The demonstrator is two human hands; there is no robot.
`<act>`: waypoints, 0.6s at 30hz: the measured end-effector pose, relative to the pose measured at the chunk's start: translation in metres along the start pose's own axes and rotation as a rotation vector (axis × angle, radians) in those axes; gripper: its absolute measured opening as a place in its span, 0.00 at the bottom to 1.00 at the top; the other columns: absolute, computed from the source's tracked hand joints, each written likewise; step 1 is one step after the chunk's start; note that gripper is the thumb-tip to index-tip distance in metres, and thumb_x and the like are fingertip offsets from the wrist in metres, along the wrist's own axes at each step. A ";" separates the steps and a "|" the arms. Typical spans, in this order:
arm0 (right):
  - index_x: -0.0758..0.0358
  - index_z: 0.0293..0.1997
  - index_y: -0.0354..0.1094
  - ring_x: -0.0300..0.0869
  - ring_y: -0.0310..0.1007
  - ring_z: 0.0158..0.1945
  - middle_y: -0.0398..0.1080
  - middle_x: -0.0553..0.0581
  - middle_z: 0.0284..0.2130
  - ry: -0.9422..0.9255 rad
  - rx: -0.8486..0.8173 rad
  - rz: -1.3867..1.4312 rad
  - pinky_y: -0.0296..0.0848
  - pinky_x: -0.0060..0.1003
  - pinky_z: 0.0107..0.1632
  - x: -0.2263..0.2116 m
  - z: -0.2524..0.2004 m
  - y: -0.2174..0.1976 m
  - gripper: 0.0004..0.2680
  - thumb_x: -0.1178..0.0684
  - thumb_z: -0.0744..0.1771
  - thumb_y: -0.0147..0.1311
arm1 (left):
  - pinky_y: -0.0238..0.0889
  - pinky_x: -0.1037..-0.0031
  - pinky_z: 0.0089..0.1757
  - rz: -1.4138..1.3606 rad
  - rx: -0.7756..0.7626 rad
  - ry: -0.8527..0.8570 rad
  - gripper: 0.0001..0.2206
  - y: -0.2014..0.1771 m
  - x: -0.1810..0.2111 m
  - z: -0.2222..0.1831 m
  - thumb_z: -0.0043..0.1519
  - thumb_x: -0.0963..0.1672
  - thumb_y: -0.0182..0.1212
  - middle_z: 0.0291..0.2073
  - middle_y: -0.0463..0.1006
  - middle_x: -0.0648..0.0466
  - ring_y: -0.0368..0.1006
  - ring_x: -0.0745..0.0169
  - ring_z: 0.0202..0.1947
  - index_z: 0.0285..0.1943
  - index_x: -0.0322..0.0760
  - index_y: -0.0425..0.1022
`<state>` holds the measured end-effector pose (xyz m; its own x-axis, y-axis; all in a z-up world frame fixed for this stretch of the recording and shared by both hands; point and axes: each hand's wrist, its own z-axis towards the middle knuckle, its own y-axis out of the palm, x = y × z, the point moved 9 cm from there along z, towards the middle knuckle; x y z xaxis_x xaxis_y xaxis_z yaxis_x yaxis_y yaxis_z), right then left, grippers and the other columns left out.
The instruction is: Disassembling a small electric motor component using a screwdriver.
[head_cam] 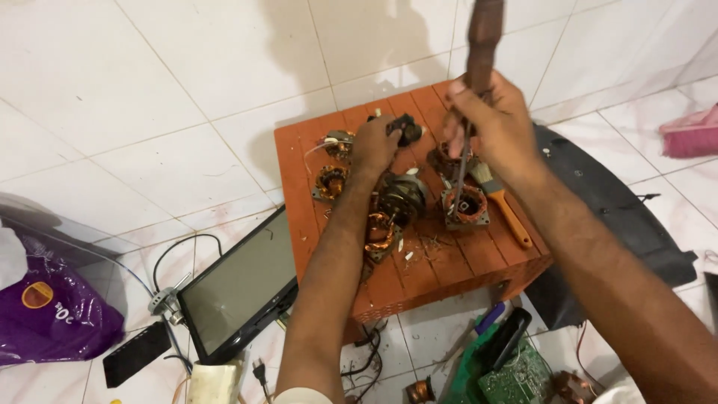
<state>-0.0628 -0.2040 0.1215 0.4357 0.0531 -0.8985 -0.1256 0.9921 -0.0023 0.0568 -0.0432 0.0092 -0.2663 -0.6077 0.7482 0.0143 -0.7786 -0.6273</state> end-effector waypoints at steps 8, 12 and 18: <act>0.62 0.40 0.65 0.29 0.49 0.09 0.66 0.48 0.17 0.036 0.214 0.371 0.47 0.23 0.12 -0.042 -0.001 -0.020 0.07 0.51 0.70 0.55 | 0.61 0.81 0.17 -0.819 -0.070 0.194 0.05 -0.065 0.075 -0.012 0.63 0.42 0.62 0.21 0.74 0.56 0.69 0.71 0.14 0.41 0.32 0.74; 0.66 0.41 0.66 0.30 0.47 0.06 0.61 0.56 0.15 0.149 0.248 0.205 0.49 0.25 0.10 -0.018 0.006 -0.024 0.13 0.43 0.71 0.55 | 0.68 0.79 0.14 -0.839 -0.021 0.358 0.05 -0.091 0.122 -0.036 0.61 0.41 0.64 0.21 0.74 0.50 0.72 0.62 0.11 0.42 0.32 0.78; 0.70 0.38 0.66 0.29 0.46 0.05 0.61 0.58 0.14 0.240 0.149 0.184 0.47 0.26 0.08 -0.011 0.010 -0.009 0.17 0.40 0.72 0.51 | 0.65 0.81 0.18 -0.420 0.226 0.628 0.05 -0.127 0.154 -0.062 0.62 0.42 0.67 0.25 0.78 0.53 0.72 0.69 0.15 0.44 0.44 0.83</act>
<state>-0.0574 -0.2123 0.1360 0.1931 0.2216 -0.9558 -0.0436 0.9751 0.2173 -0.0460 -0.0283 0.1908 -0.7866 -0.1060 0.6083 -0.0308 -0.9772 -0.2101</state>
